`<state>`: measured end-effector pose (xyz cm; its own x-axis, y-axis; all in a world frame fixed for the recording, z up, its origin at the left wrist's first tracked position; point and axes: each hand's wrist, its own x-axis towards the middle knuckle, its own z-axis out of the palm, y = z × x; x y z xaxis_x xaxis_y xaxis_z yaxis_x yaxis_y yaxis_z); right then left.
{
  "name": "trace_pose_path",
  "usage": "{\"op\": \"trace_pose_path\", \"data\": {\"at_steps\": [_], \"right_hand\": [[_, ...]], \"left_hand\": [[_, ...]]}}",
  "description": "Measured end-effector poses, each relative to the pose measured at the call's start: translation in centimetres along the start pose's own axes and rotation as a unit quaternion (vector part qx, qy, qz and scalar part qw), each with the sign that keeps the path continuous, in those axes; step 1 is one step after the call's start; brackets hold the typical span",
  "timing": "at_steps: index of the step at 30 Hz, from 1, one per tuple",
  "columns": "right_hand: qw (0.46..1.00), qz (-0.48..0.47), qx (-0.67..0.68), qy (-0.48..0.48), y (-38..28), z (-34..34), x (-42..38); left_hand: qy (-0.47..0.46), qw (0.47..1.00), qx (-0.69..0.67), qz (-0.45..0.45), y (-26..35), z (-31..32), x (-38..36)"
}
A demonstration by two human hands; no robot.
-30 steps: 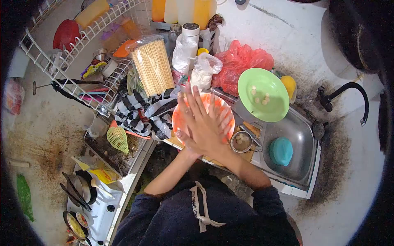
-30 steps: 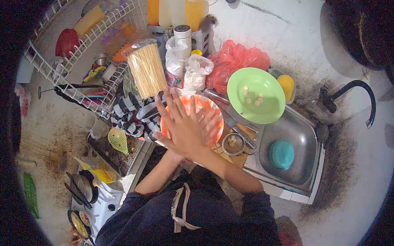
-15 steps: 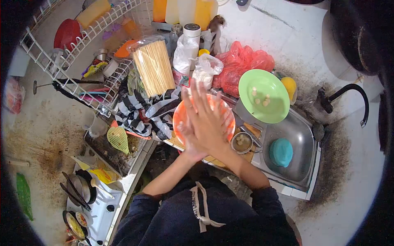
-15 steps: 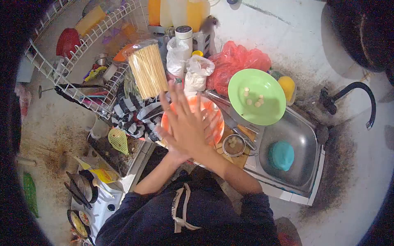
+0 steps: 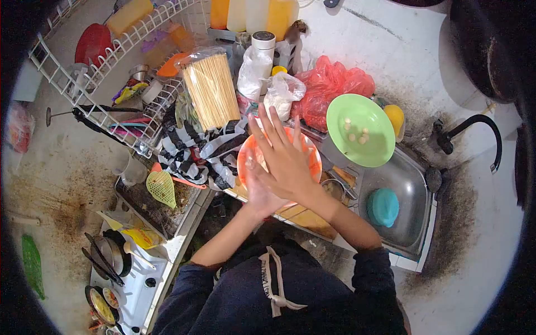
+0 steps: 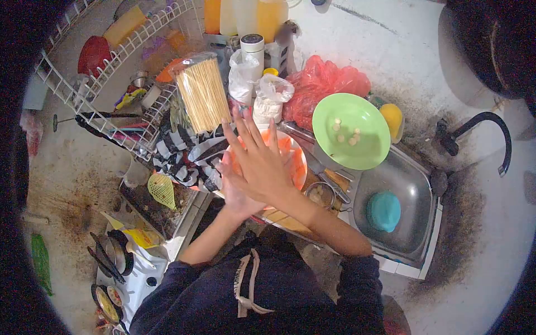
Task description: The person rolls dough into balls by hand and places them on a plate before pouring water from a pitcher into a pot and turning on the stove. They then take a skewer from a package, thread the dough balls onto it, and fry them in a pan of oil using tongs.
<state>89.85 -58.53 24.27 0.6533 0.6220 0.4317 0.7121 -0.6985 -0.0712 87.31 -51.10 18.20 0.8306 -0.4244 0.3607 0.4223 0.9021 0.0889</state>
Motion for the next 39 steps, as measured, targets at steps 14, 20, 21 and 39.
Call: {"op": "trace_pose_path", "data": {"at_steps": [14, 20, 21, 39], "right_hand": [[0.998, 0.047, -0.006, 0.051, 1.3, -1.4, -1.7], [0.978, 0.078, 0.087, 0.171, 3.5, -4.7, -0.4], [0.973, 0.051, 0.097, 0.202, 3.3, -4.8, -0.4], [0.915, 0.3, -0.038, 0.265, 19.4, -6.9, -7.3]], "left_hand": [[0.056, 0.996, -0.073, 0.009, 1.1, 2.7, 1.3], [0.032, 0.985, 0.154, -0.073, -3.7, 2.4, 5.6], [0.029, 0.985, 0.153, -0.081, -4.4, 1.0, 7.2], [0.0, 0.953, 0.281, -0.113, -9.4, 0.7, 17.1]]}}
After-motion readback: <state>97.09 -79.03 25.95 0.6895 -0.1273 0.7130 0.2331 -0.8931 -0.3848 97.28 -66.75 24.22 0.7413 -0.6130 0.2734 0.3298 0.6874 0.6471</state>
